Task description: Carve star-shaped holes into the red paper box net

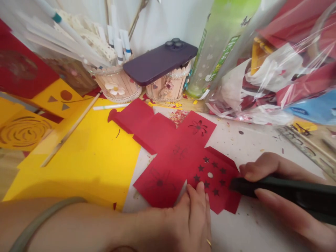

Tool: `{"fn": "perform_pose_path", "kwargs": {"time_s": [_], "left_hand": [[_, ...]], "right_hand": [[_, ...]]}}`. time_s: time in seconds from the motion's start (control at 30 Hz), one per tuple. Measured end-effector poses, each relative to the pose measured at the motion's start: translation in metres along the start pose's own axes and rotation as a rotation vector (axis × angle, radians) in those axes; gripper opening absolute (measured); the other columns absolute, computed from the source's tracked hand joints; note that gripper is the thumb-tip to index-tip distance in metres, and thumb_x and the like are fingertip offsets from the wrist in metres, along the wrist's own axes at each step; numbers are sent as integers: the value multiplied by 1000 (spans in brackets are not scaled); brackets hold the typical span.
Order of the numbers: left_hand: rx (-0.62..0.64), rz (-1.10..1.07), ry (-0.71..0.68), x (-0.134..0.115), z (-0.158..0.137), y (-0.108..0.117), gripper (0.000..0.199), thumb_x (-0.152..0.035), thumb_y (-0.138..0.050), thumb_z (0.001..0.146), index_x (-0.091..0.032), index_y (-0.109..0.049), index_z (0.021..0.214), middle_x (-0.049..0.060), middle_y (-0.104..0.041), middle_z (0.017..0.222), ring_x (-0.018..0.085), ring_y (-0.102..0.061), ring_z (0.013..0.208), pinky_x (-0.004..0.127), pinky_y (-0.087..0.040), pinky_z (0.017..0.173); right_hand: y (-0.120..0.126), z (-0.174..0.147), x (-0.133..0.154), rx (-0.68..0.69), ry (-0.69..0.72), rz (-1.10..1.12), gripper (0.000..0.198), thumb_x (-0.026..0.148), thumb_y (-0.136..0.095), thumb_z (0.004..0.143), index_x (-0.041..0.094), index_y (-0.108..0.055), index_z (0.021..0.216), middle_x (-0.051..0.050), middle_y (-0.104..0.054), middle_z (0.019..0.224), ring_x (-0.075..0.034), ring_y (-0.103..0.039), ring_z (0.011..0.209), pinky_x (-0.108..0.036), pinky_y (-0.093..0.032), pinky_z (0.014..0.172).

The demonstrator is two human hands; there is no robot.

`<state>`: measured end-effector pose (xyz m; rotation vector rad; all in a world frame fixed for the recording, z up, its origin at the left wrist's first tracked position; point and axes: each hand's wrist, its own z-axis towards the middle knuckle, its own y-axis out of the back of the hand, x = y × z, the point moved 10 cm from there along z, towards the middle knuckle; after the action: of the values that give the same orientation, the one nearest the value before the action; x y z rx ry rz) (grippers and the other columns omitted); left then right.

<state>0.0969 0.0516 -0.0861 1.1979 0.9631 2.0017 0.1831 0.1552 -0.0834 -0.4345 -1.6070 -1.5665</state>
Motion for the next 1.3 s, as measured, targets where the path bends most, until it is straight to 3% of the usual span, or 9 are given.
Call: {"fn": "perform_pose_path", "kwargs": {"time_s": [0.07,0.17,0.27,0.37,0.6,0.83,1.3], "left_hand": [[-44,-61,-34,4,-3,3,32,-12,-42,82,-6,-69,98,10,-72,97,20,-67,82,27,-54,70],[-111,-128,-68,11,-7,8,36,-13,-39,82,-7,-70,97,11,-72,97,21,-68,80,28,-55,70],[-109,-144,-106,11,-10,7,36,-16,-39,82,-8,-71,96,11,-72,96,20,-68,79,29,-56,69],[-115,-153,-106,11,-11,7,35,-18,-39,82,-8,-71,95,12,-72,96,21,-68,81,30,-56,69],[-74,-199,-86,15,-8,7,34,-14,-39,81,-11,-72,91,9,-72,94,22,-68,85,28,-56,67],[-60,-197,-96,15,-6,6,35,-12,-39,81,-12,-72,91,9,-72,95,22,-69,84,27,-56,65],[-68,-203,-108,14,-7,6,29,-16,-46,80,-12,-73,91,10,-72,94,23,-69,84,28,-57,65]], "right_hand": [[3,-3,4,-33,-3,-8,22,52,-48,86,30,-49,80,3,-56,56,-13,-50,40,-24,-42,35],[-7,-3,13,25,77,75,6,32,-53,85,31,-47,86,6,-54,51,-11,-46,34,-21,-39,30],[-24,1,24,180,227,129,17,14,-54,79,29,-48,86,8,-57,54,-9,-50,35,-19,-40,32],[-34,8,22,283,250,145,21,6,-49,77,26,-49,83,6,-61,61,-9,-57,43,-19,-47,41],[-34,11,21,229,322,132,21,6,-50,75,26,-51,81,5,-63,63,-10,-62,53,-18,-46,45],[-38,8,21,248,298,153,21,5,-51,76,25,-52,81,5,-60,62,-7,-55,48,-17,-44,46],[-38,10,24,253,343,150,23,3,-51,74,25,-51,81,6,-59,61,-6,-55,48,-15,-44,47]]}}
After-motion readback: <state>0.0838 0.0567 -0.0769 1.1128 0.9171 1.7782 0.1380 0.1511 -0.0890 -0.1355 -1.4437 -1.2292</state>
